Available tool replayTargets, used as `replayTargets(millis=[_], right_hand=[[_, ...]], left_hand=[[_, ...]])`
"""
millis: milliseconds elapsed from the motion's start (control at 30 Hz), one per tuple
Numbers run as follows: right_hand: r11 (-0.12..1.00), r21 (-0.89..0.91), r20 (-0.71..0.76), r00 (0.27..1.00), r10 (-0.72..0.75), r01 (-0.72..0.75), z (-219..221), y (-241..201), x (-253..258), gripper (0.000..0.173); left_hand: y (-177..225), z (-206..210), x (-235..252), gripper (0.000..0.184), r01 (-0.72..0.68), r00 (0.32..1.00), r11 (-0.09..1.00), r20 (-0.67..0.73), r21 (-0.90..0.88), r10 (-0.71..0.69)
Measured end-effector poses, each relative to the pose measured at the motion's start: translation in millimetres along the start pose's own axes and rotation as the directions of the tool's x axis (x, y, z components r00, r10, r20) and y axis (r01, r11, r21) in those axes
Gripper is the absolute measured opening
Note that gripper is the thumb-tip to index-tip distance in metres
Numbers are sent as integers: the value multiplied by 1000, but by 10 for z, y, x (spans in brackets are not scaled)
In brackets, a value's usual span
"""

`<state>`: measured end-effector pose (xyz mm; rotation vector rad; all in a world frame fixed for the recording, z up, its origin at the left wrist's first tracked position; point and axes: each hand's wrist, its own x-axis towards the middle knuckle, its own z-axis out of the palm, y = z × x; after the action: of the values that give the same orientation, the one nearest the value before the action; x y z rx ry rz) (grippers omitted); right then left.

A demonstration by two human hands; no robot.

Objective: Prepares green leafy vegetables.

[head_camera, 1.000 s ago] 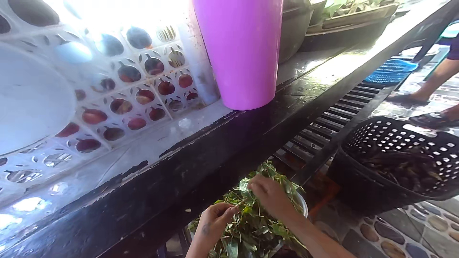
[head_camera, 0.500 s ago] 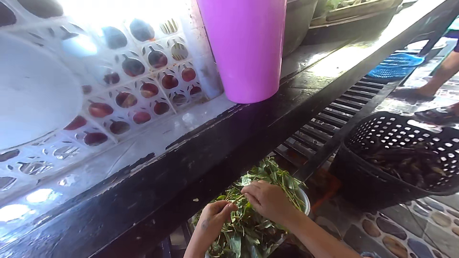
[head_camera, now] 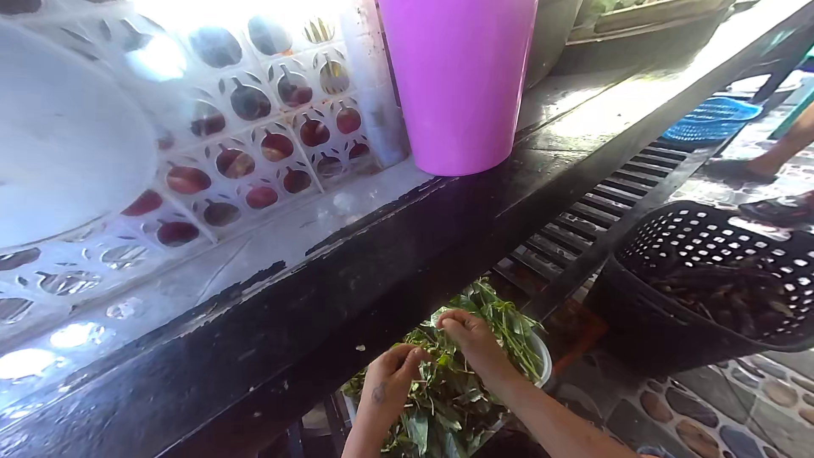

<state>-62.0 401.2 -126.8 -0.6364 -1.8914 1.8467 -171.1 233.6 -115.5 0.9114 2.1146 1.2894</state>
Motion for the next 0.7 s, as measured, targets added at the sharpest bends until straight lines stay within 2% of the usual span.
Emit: replayTargets(millis=[67,100,167,233,267,333,400,467,567,633,700], right_hand=[[954,-277,203,977,-58,114,33,104,11,32],[910,-395,286,958,-4,121,48,101,0,42],[826,-547,315,948,52,137,23,55,6,54],[748,-651,215,977,16,131,-137,-13,77,44],[693,-717,144,989,40,76,-268,-66,115,38],[495,-858,-26,975,219,-134,-520,-217,120,31],[232,-920,-186,875,448,-315,-635,-331,53,29],[99,-928,-244,787,566,-358,-629,-293,-22,31],[90,-941,-231,811,538,-327,-577,-22,-42,35],[177,-937,-170,836,522,-302,-622,33,42,38],[319,-905,-76,846,528,-280,-721,-41,80,34]], left_hand=[[-44,-45,31,26,-1,982,999,-188,42,9],[-68,-79,50,25,6,964,997,-265,72,14],[-102,-153,60,26,37,935,995,-355,91,-3],[-141,-203,72,26,48,916,997,-400,66,-17],[-155,-218,76,26,52,911,997,-412,59,-23],[-162,-230,74,26,64,909,996,-416,56,-35],[-168,-220,77,27,58,914,998,-404,39,-37],[-171,-206,86,29,39,931,999,-363,15,-31],[-74,-187,-33,34,63,970,997,-238,33,-54],[142,-224,-224,36,98,983,993,-161,64,-86],[333,-283,-572,38,59,986,995,-159,85,-45]])
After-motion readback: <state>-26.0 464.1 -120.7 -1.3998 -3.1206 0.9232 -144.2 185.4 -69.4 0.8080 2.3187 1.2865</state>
